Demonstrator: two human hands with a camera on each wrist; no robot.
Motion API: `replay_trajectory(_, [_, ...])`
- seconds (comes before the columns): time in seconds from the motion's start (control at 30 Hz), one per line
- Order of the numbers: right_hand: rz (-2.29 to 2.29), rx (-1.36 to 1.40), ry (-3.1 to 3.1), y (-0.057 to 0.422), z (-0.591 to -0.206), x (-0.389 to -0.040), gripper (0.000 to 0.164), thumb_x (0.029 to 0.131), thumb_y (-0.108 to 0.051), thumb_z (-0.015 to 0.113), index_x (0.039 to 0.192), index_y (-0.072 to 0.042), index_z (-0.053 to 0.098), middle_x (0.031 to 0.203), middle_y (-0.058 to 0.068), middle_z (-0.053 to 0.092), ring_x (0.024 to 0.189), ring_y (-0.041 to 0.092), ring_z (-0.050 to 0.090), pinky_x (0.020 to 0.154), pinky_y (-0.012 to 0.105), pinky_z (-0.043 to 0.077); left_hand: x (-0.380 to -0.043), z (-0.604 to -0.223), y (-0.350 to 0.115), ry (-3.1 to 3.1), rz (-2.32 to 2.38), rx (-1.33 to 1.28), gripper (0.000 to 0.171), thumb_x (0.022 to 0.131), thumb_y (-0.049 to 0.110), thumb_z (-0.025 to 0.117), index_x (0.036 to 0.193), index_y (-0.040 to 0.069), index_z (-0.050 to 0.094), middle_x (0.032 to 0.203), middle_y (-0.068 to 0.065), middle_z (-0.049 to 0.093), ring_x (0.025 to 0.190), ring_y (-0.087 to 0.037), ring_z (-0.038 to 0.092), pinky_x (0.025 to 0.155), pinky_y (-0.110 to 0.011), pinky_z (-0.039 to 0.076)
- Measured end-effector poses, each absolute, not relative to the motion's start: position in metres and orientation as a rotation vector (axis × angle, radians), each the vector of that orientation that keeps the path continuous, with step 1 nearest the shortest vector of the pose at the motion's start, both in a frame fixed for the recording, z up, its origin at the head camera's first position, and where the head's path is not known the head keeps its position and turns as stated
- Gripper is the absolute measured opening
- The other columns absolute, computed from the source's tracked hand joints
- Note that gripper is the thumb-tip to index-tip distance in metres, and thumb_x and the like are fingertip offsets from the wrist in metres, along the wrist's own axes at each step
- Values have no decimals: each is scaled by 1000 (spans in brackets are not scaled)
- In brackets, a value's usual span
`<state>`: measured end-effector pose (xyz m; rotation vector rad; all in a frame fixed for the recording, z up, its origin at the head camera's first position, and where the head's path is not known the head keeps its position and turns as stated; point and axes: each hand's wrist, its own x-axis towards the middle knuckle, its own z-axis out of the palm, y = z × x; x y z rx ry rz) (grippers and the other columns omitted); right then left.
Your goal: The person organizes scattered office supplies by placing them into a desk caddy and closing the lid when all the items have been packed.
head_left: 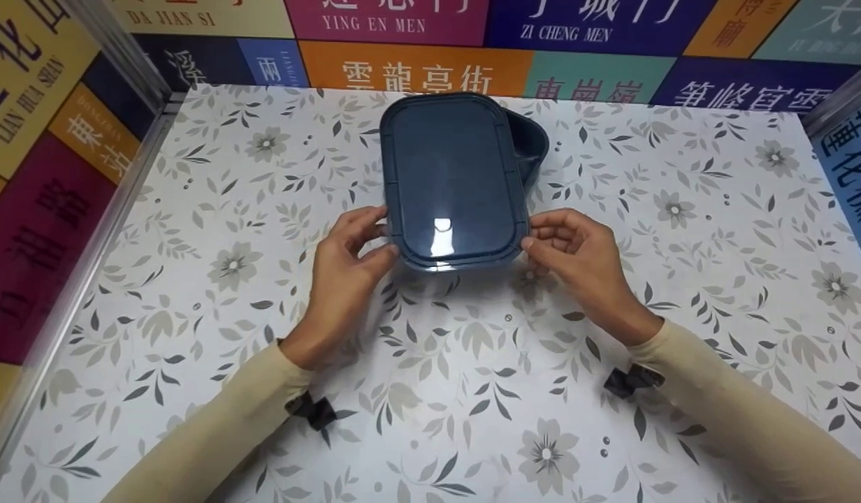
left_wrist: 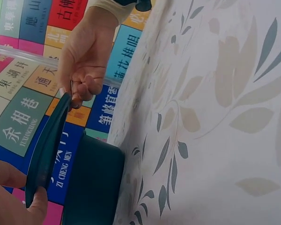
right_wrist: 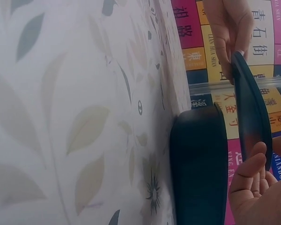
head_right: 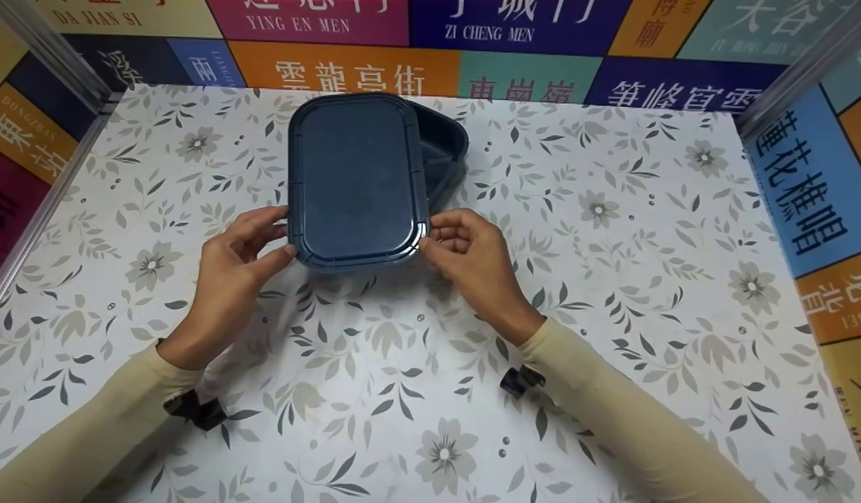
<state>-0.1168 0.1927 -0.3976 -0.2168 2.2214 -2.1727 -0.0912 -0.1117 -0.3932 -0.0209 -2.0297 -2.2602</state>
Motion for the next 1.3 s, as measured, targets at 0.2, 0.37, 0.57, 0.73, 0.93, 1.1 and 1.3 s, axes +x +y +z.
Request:
replay_trajectory(0.2, [-2192, -195, 2228, 199, -398, -115, 24, 97, 11, 74, 120, 11, 71, 98, 13, 75, 75, 15, 72, 64, 24, 61, -97, -392, -106, -2053, -2259, -60, 57, 92, -19, 65, 148, -15, 59, 145, -19, 58, 129, -32, 66, 108, -34, 60])
replay_trajectory(0.37, [-2235, -198, 2220, 205, -398, -114, 23, 97, 12, 73, 119, 11, 71, 97, 15, 74, 72, 20, 68, 63, 27, 58, -101, -392, -102, -2093, -2221, -108, 57, 91, -16, 67, 148, -14, 59, 145, -19, 60, 128, -32, 67, 107, -34, 61])
replay_trajectory(0.57, [-2237, -173, 2232, 211, -399, -113, 23, 98, 9, 74, 121, 11, 71, 97, 15, 74, 73, 20, 67, 64, 27, 58, -106, -392, -97, -2122, -2208, -141, 57, 93, -13, 67, 149, -13, 58, 145, -17, 60, 128, -30, 68, 109, -34, 60])
replay_trajectory(0.73, [-2264, -150, 2229, 214, -399, -113, 23, 97, 11, 73, 120, 11, 71, 96, 15, 73, 72, 18, 68, 63, 25, 58, -110, -390, -93, -2124, -2225, -148, 58, 93, -14, 67, 150, -13, 57, 145, -17, 60, 129, -29, 67, 110, -34, 59])
replay_trajectory(0.93, [-2306, -143, 2234, 219, -400, -113, 23, 96, 11, 74, 119, 11, 72, 96, 19, 74, 71, 18, 67, 63, 25, 58, -114, -389, -88, -2151, -2213, -149, 59, 92, -13, 68, 150, -13, 58, 146, -17, 59, 129, -29, 67, 109, -34, 60])
replay_trajectory(1.1, [-2340, -145, 2213, 222, -400, -112, 22, 97, 11, 73, 119, 11, 71, 96, 19, 76, 69, 19, 66, 61, 25, 57, -117, -389, -84, -2145, -2227, -153, 58, 92, -15, 67, 149, -14, 59, 144, -17, 60, 126, -28, 68, 107, -34, 61])
replay_trajectory(1.3, [-2418, -158, 2139, 223, -398, -110, 22, 98, 12, 70, 120, 12, 69, 95, 18, 78, 69, 20, 67, 60, 26, 56, -118, -388, -80, -2121, -2250, -183, 57, 92, -16, 67, 148, -14, 59, 142, -16, 59, 123, -26, 69, 107, -32, 60])
